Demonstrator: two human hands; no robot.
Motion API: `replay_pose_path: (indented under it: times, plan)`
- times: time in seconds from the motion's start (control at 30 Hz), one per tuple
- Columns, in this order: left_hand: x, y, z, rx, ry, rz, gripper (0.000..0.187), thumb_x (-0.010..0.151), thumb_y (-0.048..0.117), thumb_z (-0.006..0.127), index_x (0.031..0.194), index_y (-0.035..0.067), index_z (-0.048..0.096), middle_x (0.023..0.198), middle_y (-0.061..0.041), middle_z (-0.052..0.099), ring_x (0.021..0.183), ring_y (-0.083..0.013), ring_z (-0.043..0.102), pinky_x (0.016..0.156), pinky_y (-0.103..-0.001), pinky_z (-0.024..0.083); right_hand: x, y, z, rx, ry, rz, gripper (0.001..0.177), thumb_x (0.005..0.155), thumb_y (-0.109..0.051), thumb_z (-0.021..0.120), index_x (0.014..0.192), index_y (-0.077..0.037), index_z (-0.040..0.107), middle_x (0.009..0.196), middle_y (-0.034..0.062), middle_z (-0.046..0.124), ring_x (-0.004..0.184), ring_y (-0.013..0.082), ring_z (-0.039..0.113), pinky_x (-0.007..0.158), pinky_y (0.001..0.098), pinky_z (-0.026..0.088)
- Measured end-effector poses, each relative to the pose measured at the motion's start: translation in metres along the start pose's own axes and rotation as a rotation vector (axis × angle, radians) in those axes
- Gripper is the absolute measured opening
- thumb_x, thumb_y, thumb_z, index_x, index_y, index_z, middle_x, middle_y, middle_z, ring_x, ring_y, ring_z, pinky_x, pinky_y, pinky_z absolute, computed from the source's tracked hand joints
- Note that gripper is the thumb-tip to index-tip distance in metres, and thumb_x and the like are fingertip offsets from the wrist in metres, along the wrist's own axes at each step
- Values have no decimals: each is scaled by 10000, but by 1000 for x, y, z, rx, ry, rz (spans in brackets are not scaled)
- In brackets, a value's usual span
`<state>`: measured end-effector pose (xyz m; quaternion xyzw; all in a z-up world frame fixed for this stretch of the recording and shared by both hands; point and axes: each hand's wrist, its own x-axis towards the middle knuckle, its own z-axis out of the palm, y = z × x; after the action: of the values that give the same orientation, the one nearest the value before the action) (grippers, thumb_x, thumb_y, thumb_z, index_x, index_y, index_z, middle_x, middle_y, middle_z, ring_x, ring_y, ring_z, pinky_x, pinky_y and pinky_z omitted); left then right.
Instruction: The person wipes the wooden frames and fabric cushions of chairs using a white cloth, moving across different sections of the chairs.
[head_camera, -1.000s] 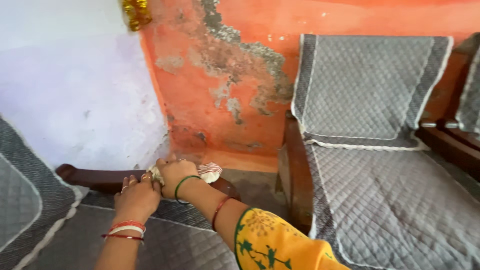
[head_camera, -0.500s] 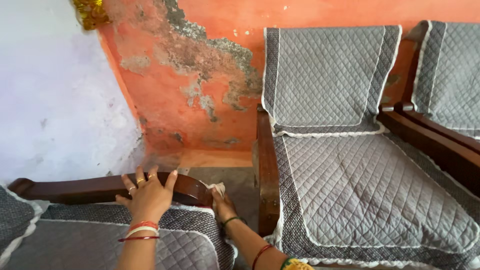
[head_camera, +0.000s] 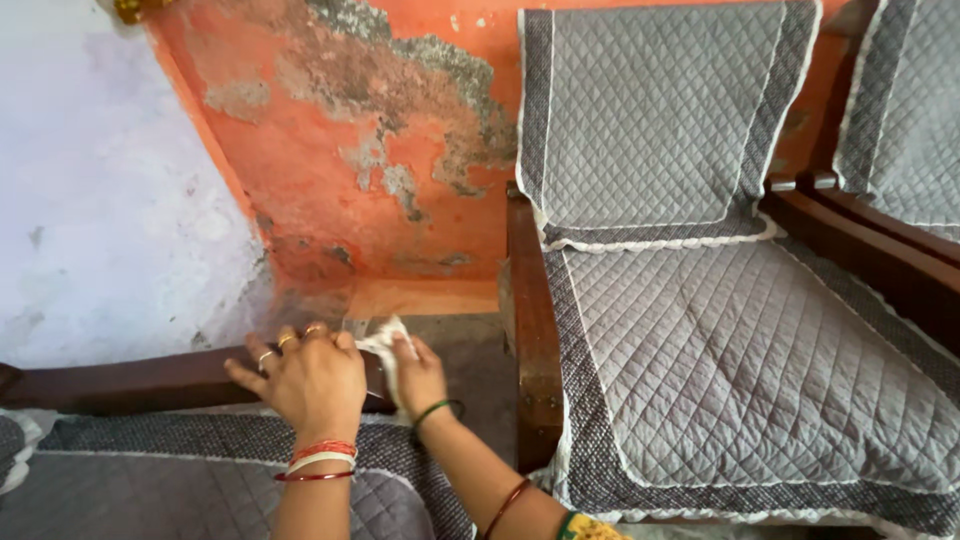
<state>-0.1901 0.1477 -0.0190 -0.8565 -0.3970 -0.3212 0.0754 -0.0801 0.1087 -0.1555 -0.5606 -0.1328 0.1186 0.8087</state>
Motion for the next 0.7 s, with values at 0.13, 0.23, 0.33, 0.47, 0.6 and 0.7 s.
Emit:
replay_pose_path:
  times: [0.13,0.23,0.33,0.47,0.6,0.7]
  plan:
    - [-2,8,-11,-68,-2,24,400,992,436,532,1111,161,796,1351,-103,689,1470,-406,454,1189,-744,166,36,112,-55,20,-9,257,426,940,-416,592,1085,-46,746,1010,60,760,894,156,683,816,330,543]
    - [2,12,-30,-13,-157,-17,499,960,554,542,1115,154,799,1361,-99,668,1471,-398,413,1164,-748,145,44,112,-58,-16,-98,383,398,952,-372,595,1108,-33,734,1013,63,755,896,157,678,819,324,540]
    - [11,19,-42,52,-266,-50,605,874,638,579,1143,136,786,1427,-112,602,1481,-389,341,1110,-769,86,37,34,-21,15,-195,311,372,963,-329,598,1130,-20,721,1016,65,750,899,158,674,823,318,537]
    - [14,25,-37,19,-324,-141,523,936,536,536,1152,132,787,1487,-124,547,1523,-408,266,1080,-825,20,-2,-69,17,-27,-218,72,356,973,-293,604,1150,0,705,1010,74,746,902,163,667,829,315,531]
    - [4,29,-25,65,-227,-117,472,936,460,520,1147,133,787,1458,-156,568,1500,-453,275,1061,-812,26,-4,-53,12,-60,-107,80,385,963,-332,613,1144,-9,720,1007,87,749,908,172,661,831,325,525]
    - [1,25,-18,81,-137,-66,438,944,402,529,1179,143,792,1454,-138,617,1513,-450,323,1126,-793,54,14,39,-28,-27,-35,204,399,958,-367,610,1128,-31,744,1031,111,752,897,188,661,818,348,526]
